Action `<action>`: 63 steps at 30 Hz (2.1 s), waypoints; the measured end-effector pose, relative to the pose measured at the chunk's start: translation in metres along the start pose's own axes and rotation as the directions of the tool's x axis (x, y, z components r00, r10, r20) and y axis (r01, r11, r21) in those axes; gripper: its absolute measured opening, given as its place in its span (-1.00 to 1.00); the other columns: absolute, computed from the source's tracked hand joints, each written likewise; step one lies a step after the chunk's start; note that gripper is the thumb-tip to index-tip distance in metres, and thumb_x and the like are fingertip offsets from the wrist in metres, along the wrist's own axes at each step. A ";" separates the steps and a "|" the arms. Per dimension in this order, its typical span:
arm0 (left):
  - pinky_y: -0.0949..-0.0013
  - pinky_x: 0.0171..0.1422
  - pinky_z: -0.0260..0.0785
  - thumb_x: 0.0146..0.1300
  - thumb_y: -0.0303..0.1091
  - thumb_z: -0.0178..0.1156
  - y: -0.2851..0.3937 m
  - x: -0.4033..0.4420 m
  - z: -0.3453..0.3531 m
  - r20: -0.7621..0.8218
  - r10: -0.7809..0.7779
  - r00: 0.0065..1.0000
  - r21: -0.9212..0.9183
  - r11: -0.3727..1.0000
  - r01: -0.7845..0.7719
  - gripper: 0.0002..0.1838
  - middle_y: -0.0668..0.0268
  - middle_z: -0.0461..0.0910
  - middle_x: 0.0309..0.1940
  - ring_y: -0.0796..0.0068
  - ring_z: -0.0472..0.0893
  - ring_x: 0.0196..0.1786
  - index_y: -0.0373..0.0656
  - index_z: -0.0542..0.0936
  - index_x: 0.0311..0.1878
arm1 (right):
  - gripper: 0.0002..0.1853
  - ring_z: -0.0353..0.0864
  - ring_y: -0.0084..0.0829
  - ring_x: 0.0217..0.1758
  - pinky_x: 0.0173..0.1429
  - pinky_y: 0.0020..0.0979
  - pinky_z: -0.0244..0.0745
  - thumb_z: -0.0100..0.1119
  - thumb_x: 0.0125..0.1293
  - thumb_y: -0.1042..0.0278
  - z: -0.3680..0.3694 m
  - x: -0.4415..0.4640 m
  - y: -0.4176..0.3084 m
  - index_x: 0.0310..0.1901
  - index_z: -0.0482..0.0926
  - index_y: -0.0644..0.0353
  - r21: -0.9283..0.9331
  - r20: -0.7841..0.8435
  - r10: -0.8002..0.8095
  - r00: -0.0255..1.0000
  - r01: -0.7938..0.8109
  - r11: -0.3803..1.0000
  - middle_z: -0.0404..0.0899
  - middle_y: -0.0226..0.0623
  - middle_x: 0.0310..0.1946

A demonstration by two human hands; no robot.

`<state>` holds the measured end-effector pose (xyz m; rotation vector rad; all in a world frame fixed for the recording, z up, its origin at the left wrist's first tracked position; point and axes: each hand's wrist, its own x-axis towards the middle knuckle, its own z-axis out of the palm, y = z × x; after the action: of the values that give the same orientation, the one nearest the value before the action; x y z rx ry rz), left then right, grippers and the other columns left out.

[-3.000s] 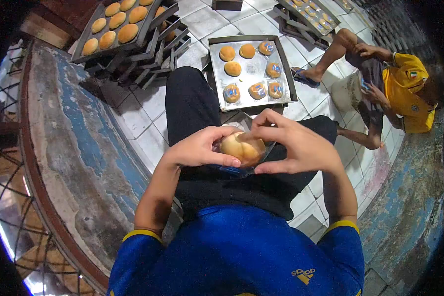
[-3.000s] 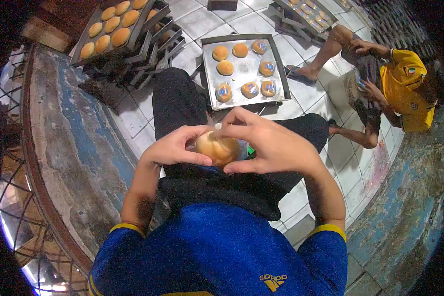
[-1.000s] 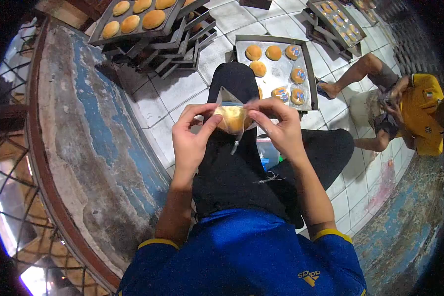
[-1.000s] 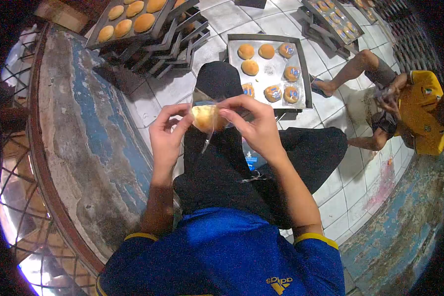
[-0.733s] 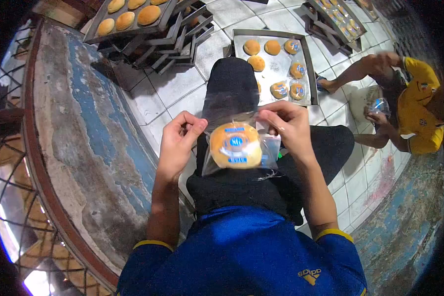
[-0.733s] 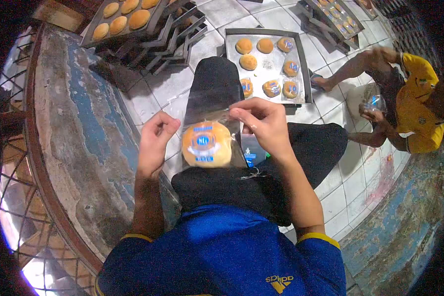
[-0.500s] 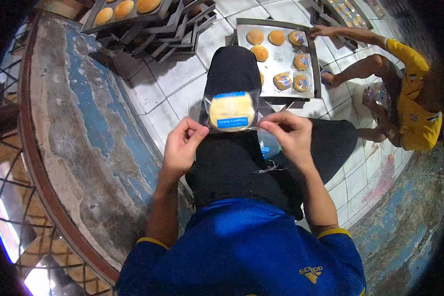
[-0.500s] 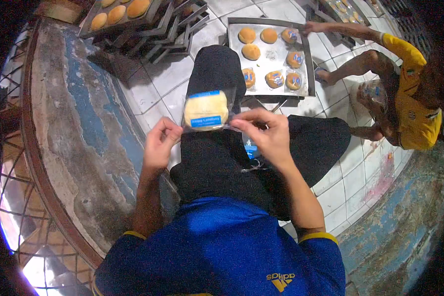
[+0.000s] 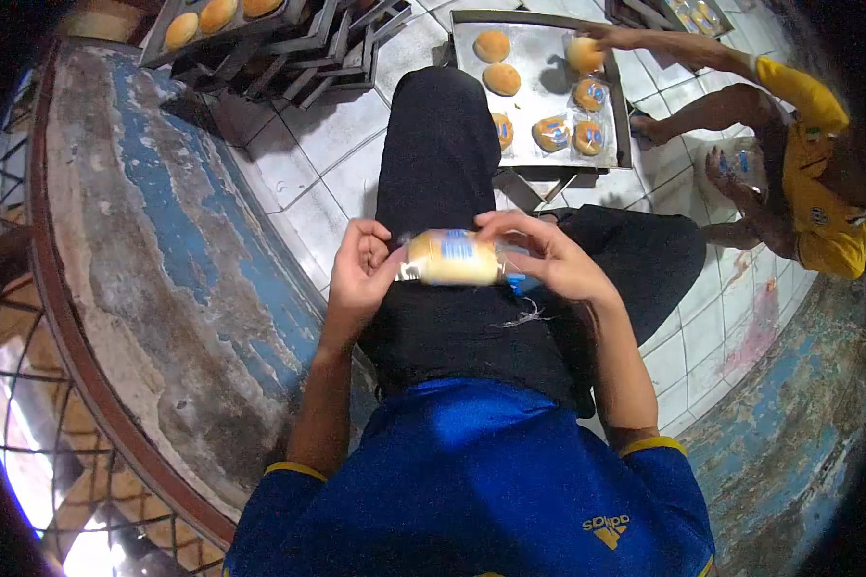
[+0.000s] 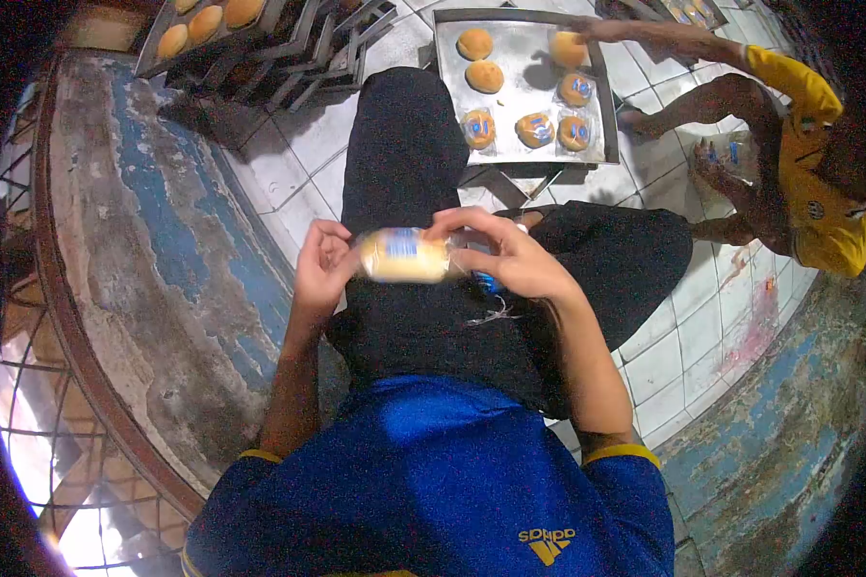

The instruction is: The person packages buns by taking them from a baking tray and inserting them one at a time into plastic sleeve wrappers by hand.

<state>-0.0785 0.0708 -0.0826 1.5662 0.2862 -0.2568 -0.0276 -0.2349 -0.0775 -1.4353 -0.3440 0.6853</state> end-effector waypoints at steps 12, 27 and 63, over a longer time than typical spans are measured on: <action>0.55 -0.33 -0.08 0.32 -0.51 0.55 0.010 0.038 0.031 -0.191 0.257 0.947 0.363 0.915 -0.175 -0.65 0.62 0.09 -0.45 0.79 0.09 -0.40 -0.19 0.48 -0.11 | -0.57 0.68 -0.44 0.07 -0.06 -0.42 0.68 0.36 0.56 0.24 -0.106 0.028 -0.020 0.27 0.38 0.14 -0.013 -0.796 -0.044 0.603 0.055 0.998 0.59 -0.16 0.19; 0.56 -0.32 -0.04 0.32 -0.42 0.58 0.013 0.031 0.011 -0.222 0.134 0.966 0.367 0.929 -0.045 -0.63 0.62 0.11 -0.44 0.77 0.10 -0.40 -0.14 0.48 -0.13 | -0.57 0.85 -0.07 0.05 0.03 0.03 0.75 0.35 0.42 0.16 -0.063 0.001 -0.025 0.28 0.64 -0.01 -0.917 -0.299 0.022 0.954 -0.294 0.269 0.80 -0.09 0.03; 0.41 -0.08 0.71 0.46 -0.43 0.44 0.067 0.084 0.043 -0.028 -0.167 0.986 -0.132 0.978 0.162 -0.81 0.12 0.82 -0.23 0.43 0.82 -0.19 -0.39 0.73 -0.05 | -0.77 0.76 -0.52 -0.11 -0.03 -0.46 0.67 0.49 0.42 0.48 -0.110 0.054 -0.057 -0.14 0.54 0.23 0.045 -0.495 0.013 0.869 0.011 0.999 0.76 -0.25 -0.20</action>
<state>0.0237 0.0294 -0.0483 1.4224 0.4557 -0.3303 0.0926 -0.2880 -0.0465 -1.5088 0.0774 0.3001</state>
